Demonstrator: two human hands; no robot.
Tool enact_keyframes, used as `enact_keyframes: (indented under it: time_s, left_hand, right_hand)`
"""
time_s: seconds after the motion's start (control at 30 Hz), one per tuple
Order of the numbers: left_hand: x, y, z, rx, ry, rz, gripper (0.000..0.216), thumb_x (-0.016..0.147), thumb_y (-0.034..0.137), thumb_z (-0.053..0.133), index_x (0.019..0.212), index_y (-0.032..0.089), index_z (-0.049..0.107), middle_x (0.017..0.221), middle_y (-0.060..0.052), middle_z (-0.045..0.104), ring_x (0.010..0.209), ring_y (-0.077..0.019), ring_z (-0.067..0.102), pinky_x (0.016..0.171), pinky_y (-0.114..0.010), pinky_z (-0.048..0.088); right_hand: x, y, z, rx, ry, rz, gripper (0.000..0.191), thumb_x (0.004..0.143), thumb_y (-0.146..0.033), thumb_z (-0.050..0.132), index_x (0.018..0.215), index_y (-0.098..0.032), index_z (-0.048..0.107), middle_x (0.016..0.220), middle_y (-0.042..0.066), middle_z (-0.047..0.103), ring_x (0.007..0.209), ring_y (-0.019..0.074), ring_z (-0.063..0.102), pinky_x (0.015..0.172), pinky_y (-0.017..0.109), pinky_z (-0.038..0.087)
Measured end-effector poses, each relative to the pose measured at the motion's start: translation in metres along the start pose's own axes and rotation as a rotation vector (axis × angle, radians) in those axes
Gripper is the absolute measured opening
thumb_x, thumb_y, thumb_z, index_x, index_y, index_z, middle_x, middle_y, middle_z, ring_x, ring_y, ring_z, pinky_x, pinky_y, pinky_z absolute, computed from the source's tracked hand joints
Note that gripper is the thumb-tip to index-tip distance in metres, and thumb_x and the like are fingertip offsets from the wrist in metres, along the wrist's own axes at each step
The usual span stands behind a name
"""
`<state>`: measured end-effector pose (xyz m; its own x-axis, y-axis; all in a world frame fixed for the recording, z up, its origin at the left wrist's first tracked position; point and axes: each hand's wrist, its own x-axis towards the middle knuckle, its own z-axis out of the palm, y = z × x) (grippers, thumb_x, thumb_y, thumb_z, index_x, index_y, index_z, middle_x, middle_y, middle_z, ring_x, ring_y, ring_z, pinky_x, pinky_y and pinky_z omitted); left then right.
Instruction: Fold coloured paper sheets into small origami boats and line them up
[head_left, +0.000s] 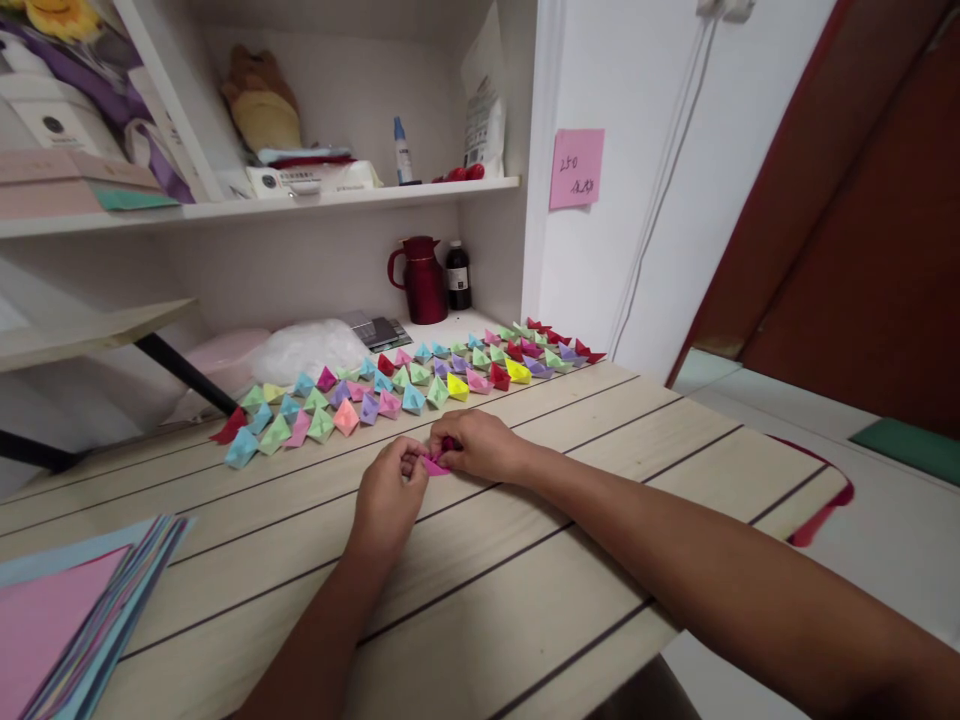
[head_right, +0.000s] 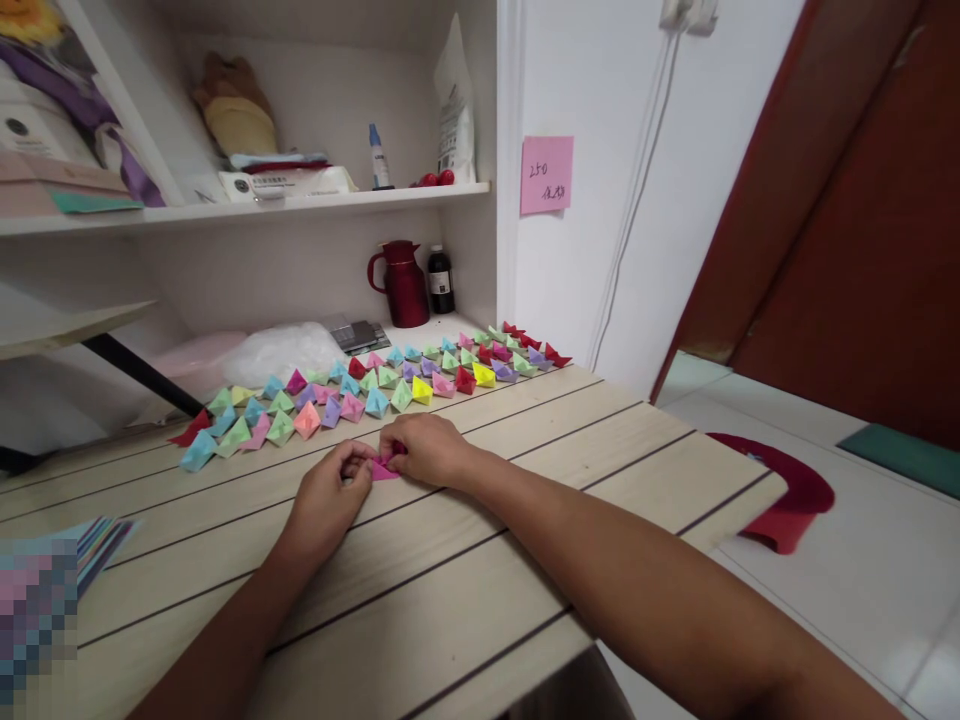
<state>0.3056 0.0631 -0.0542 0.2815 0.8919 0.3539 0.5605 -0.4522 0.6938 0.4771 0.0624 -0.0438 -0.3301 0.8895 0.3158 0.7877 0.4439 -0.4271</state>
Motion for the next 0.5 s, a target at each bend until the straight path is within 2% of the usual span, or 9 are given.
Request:
enact_keyframes:
  time_s: [0.2, 0.5]
  left_hand:
    - [0.0011, -0.0041, 0.002, 0.022, 0.015, -0.03, 0.012, 0.075, 0.013, 0.049, 0.082, 0.021, 0.055, 0.075, 0.001, 0.063, 0.066, -0.0141, 0.06, 0.066, -0.027, 0.046]
    - [0.0002, -0.0017, 0.0026, 0.056, 0.021, -0.028, 0.014, 0.074, 0.011, 0.049, 0.083, 0.022, 0.051, 0.075, 0.002, 0.06, 0.065, -0.0134, 0.059, 0.065, -0.026, 0.045]
  right_hand:
    - [-0.0002, -0.0002, -0.0003, 0.111, 0.018, -0.019, 0.019, 0.072, -0.012, 0.069, 0.088, -0.021, 0.065, 0.085, -0.001, 0.066, 0.076, 0.0126, 0.056, 0.064, 0.02, 0.034]
    - [0.0011, 0.0038, 0.0001, 0.096, -0.019, -0.079, 0.015, 0.074, -0.011, 0.066, 0.085, -0.02, 0.068, 0.087, 0.0, 0.065, 0.08, 0.0135, 0.057, 0.066, 0.021, 0.035]
